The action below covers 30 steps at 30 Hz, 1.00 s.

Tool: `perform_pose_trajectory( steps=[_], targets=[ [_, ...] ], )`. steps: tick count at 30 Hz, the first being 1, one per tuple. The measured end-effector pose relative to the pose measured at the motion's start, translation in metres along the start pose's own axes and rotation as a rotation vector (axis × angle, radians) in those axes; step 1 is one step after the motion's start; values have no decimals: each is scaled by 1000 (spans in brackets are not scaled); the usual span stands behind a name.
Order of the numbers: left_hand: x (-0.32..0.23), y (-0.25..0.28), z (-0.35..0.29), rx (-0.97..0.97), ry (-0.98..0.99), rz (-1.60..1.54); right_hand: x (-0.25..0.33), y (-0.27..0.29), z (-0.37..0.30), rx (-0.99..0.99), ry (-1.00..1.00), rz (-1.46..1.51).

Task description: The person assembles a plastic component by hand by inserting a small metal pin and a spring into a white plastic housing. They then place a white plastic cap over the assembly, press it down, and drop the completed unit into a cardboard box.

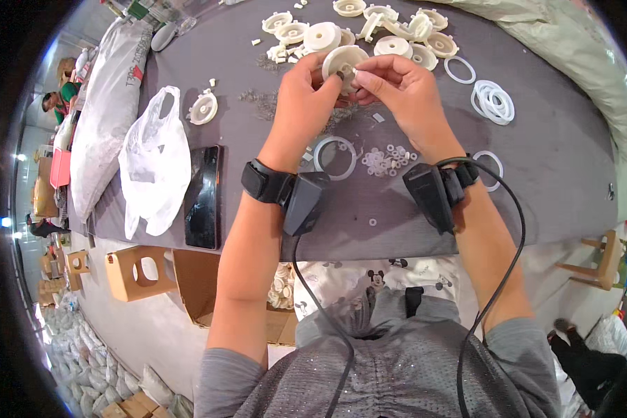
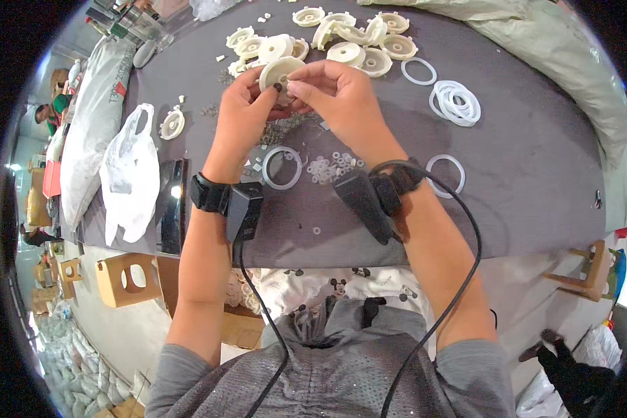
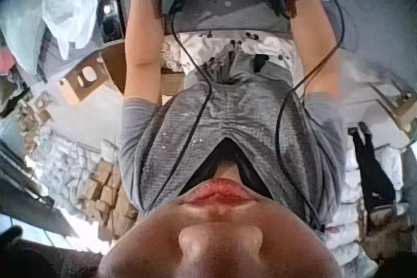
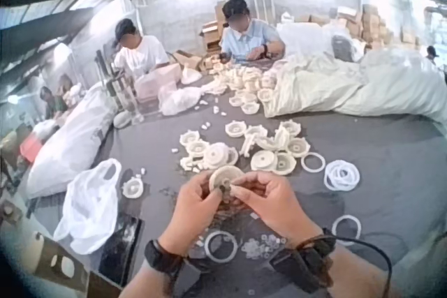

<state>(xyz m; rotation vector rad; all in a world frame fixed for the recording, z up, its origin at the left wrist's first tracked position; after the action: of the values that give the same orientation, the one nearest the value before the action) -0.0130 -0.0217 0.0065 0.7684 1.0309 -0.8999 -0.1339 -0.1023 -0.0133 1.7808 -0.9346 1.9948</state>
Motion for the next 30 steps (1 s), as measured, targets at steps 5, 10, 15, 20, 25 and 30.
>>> perform_pose_trajectory(
  steps=[5, 10, 15, 20, 25, 30],
  targets=[
    [-9, 3, 0, -40, -33, 41, 10, -3, -7, 22, 60, -31],
    [-10, 4, 1, -99, -122, 18, 11, -4, -8, 3, 65, -73],
    [-11, 3, 0, -92, -151, -19, 11, -4, -8, -40, 104, -162],
    [-12, 1, 0, -73, -161, -35, 10, -2, -8, -25, 132, -183],
    [-15, -5, -3, -77, -230, -38, 9, 0, -7, -43, 133, -172],
    [-15, -8, -6, -61, -295, 30, 10, -1, -9, -129, 95, -142]
  ],
)
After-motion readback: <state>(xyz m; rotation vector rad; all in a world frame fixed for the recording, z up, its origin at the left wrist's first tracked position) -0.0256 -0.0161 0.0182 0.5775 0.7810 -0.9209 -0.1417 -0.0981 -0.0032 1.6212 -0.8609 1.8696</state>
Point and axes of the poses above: each hand's wrist, its own z-axis towards the middle knuckle, its own y-axis out of the back of the hand, x = y × z, the point moved 2 cm from there along z, towards the middle knuckle, and after that the axes turned 15 degrees about -y, right-handed, at the moved point
